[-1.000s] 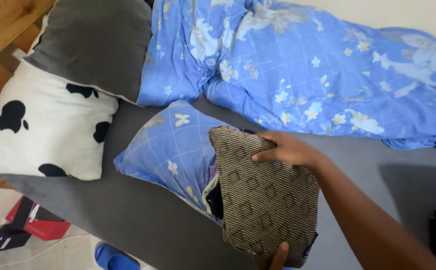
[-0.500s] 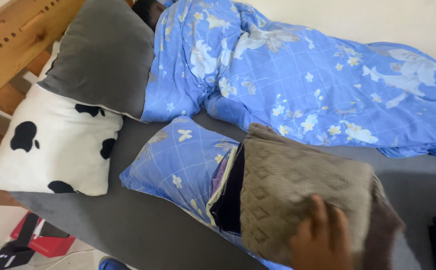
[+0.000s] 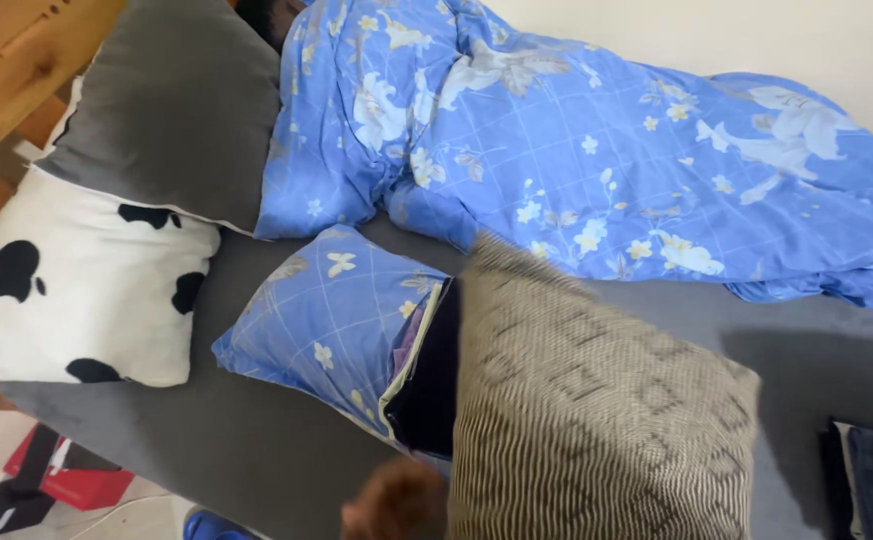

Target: Folding a sweater on a bed.

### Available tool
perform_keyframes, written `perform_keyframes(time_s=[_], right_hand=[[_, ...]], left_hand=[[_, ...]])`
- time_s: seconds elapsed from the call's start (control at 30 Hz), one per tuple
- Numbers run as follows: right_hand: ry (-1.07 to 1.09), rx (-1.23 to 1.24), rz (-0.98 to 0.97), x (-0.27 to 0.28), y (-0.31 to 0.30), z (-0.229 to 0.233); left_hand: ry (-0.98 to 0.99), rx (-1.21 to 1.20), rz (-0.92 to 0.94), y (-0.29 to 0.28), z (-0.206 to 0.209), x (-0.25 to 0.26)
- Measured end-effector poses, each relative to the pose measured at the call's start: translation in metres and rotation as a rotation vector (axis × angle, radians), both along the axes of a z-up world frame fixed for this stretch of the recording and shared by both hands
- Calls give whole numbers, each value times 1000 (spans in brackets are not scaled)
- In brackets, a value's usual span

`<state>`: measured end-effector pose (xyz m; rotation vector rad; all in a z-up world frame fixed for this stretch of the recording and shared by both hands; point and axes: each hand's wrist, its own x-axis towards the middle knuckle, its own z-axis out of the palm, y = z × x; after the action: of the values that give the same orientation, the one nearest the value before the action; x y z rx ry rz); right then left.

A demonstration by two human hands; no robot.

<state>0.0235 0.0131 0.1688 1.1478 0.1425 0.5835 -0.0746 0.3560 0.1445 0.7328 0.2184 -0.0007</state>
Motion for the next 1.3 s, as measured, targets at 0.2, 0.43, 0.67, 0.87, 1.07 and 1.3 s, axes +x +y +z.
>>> perform_keyframes(time_s=[0.2, 0.43, 0.67, 0.87, 1.07, 1.3], right_hand=[[-391, -484, 47, 104, 8, 46], [-792, -974, 115, 162, 7, 92], [-740, -2300, 355, 192, 37, 74], [-577, -2055, 134, 197, 30, 21], [-201, -2134, 445, 174, 62, -13], [-65, -2520, 300, 139, 92, 12]], left_hand=[[275, 58, 186, -28, 115, 125], [151, 603, 632, -99, 58, 87], [344, 32, 781, -121, 54, 89], [246, -40, 772, -82, 79, 105], [600, 106, 621, -41, 64, 129], [367, 1343, 796, -28, 76, 137]])
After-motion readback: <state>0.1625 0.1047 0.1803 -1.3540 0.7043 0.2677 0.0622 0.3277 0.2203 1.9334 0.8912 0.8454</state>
